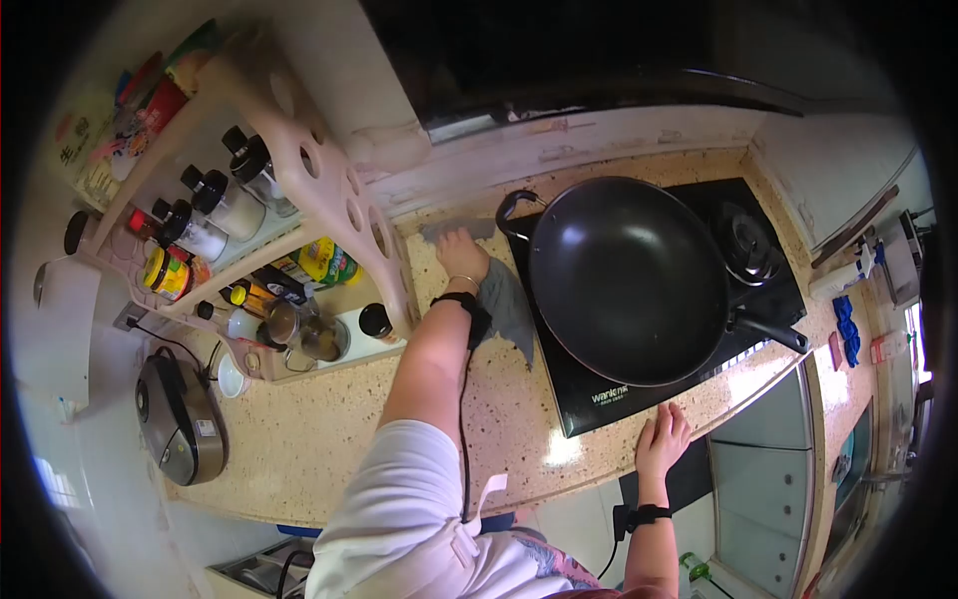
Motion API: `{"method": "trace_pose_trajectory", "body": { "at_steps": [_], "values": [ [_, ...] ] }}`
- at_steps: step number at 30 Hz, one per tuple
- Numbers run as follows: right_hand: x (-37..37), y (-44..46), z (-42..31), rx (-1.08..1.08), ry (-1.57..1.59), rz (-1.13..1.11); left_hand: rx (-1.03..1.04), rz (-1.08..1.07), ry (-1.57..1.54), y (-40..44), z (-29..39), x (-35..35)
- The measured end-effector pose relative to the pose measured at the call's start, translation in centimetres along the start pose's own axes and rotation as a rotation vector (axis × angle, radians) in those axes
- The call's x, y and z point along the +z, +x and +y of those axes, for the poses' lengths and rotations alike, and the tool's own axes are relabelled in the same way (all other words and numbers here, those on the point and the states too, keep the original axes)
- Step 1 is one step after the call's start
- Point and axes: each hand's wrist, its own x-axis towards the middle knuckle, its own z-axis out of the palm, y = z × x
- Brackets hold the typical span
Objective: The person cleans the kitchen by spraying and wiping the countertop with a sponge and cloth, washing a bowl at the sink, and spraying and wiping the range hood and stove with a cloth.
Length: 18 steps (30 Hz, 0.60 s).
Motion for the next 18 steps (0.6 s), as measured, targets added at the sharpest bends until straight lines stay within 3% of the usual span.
{"method": "trace_pose_trajectory", "body": {
  "at_steps": [2, 5, 7, 9, 10, 12, 15, 16, 18],
  "values": [
    [0.0, 0.2, 0.0, -0.009, 0.015, 0.002, 0.128, -0.072, -0.041, -0.6, 0.5, -0.8],
    [-0.2, 0.2, -0.1, -0.006, 0.028, -0.008, -0.013, 0.047, -0.628, 1.1, 0.2, 1.7],
    [-0.3, 0.2, 0.0, -0.017, 0.027, -0.007, -0.174, -0.137, -1.505, 1.7, 4.6, -0.8],
    [-0.3, 0.2, 0.1, -0.028, 0.032, -0.005, 0.187, -0.081, -0.756, 3.6, 1.7, 8.2],
    [-0.4, 0.2, 0.1, -0.027, 0.034, -0.009, 0.139, -0.146, -0.851, 1.9, 3.0, 7.3],
    [-0.5, 0.1, 0.3, -0.037, 0.050, 0.003, 0.228, 0.012, -0.665, -3.0, 6.3, 1.9],
    [-0.5, -0.1, 0.5, -0.047, 0.095, 0.036, 0.522, -0.038, -0.521, -9.4, 6.7, -0.8],
    [-0.6, -0.3, 0.8, -0.065, 0.134, 0.035, 0.404, -0.177, -0.366, -12.1, 7.8, -3.0],
    [-0.3, -1.0, 1.9, -0.117, 0.227, 0.068, 0.459, -0.173, -0.099, -17.3, 6.5, -2.5]
  ]
}}
